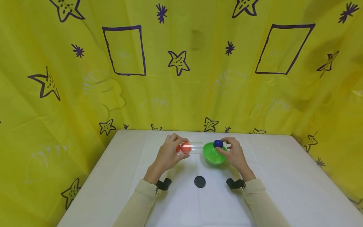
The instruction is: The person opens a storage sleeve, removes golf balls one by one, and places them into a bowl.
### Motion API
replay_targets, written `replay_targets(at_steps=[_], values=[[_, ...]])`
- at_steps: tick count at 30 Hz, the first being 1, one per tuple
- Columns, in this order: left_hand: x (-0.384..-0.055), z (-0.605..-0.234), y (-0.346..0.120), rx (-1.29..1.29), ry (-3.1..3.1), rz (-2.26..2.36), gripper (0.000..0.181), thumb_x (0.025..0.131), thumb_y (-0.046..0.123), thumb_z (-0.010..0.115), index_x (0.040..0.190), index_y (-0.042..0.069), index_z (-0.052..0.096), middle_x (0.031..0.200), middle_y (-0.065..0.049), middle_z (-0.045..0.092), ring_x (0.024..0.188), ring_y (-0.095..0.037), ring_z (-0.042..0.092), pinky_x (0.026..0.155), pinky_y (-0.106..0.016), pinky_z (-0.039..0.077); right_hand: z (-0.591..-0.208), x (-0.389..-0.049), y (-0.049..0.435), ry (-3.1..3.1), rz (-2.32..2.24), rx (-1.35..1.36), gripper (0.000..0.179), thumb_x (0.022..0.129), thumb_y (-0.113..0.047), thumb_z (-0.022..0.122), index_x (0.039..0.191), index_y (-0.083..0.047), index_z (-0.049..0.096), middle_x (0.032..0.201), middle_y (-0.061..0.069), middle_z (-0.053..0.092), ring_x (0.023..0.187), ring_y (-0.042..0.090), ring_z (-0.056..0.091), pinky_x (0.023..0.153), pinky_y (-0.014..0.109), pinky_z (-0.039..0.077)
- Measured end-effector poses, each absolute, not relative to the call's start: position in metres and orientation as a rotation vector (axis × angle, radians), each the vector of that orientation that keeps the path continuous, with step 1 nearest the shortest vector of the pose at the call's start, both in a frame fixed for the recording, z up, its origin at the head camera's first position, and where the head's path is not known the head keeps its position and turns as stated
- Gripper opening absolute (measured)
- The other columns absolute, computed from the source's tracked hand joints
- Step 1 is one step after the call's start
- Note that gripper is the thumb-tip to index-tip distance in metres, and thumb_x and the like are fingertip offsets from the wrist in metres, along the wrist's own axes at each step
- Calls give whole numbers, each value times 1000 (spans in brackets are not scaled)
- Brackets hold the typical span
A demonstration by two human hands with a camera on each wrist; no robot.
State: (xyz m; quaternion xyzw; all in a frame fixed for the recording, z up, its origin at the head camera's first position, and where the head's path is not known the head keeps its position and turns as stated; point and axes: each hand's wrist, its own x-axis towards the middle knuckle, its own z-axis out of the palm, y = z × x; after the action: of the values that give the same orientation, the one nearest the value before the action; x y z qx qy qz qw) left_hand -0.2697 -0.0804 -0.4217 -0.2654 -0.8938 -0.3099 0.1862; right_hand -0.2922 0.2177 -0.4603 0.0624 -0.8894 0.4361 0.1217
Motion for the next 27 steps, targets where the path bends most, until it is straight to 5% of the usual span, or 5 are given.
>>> replay_targets(at_steps=[16,27], values=[[-270,-422,-80,-758,-2530,-857,47,78,26,90,120,18,71,111,-3,61,105,-19,51,79,-30,51,-474,-292,223,-2667,1218,193,42,91,-23,77,123,1,64,138,25,52,131,42,46,103,56,48],[-269,-421,-81,-741,-2545,-871,47,79,25,90,121,18,71,112,-3,60,107,-20,51,81,-32,52,-476,-292,220,-2763,1223,172,45,92,-27,76,125,0,63,142,26,46,135,43,39,113,65,37]])
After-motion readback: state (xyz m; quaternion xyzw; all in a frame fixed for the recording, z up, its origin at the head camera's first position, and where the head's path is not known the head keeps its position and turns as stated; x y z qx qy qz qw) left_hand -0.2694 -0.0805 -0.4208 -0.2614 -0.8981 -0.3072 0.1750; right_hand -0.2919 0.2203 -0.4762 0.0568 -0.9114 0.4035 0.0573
